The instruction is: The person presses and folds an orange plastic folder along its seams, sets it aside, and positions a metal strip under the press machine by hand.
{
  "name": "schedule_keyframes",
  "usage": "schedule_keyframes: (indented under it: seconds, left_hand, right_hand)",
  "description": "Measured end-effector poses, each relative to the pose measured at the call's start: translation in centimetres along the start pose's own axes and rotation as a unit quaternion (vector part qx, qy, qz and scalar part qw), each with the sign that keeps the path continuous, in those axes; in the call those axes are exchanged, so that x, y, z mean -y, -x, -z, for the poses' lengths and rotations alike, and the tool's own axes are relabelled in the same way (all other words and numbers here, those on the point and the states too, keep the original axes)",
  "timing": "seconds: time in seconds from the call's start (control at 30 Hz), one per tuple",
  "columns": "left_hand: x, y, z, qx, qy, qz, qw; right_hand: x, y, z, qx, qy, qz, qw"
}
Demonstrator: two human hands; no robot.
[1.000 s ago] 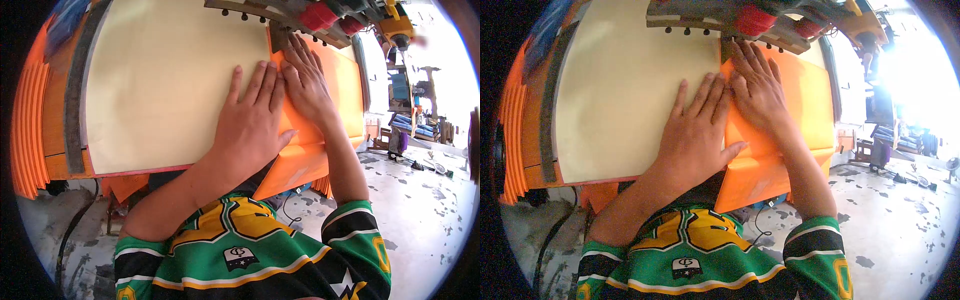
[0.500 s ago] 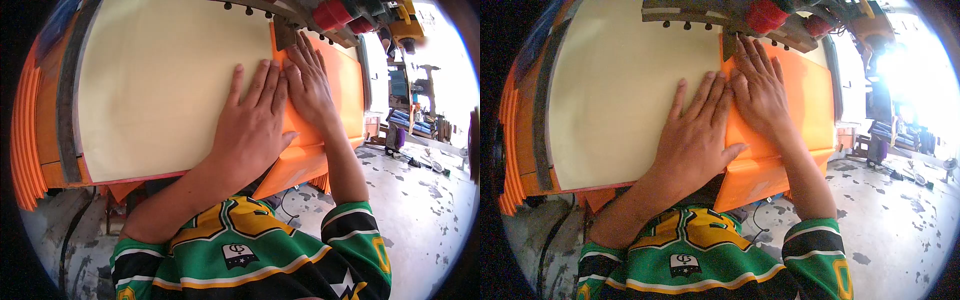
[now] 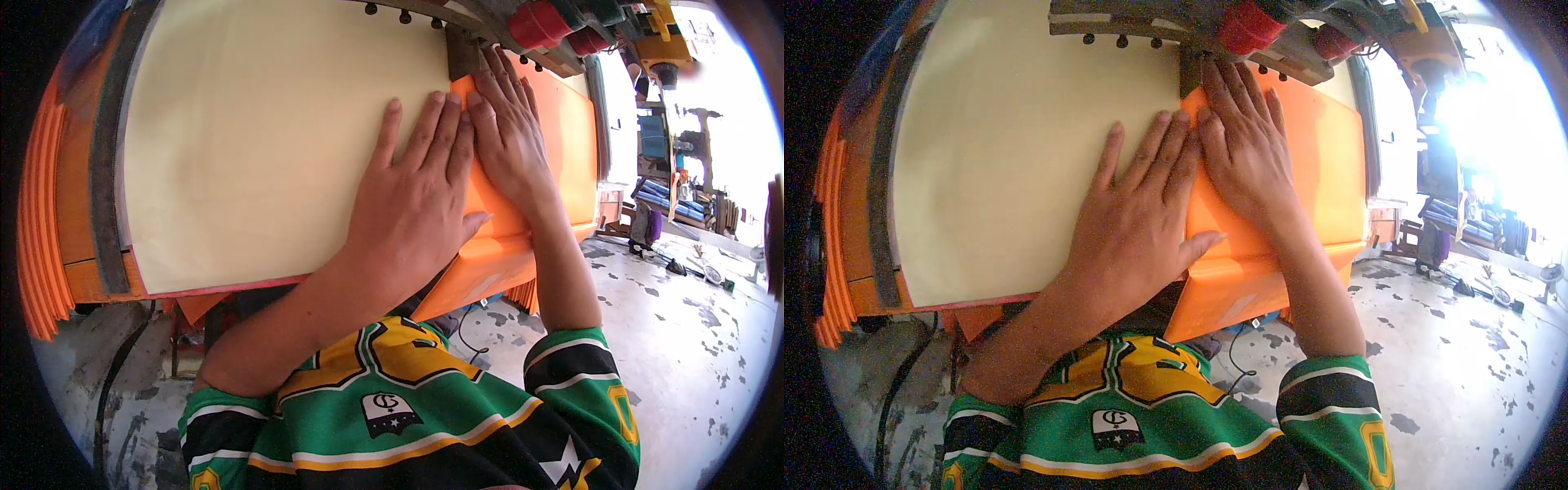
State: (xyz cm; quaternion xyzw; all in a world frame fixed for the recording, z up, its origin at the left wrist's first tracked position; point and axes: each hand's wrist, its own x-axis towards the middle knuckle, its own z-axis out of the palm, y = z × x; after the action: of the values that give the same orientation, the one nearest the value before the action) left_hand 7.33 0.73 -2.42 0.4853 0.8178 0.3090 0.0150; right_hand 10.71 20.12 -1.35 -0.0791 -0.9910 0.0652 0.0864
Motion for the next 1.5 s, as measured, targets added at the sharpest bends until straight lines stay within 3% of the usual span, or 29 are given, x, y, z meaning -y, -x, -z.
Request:
schedule_keyframes:
  seconds: [1.5]
  left_hand:
    - [0.2, 0.3, -0.3, -0.015, -0.015, -0.019, 1.0]
  right_hand:
    - [-0.1, 0.1, -0.8, -0.026, 0.008, -0.045, 0.999]
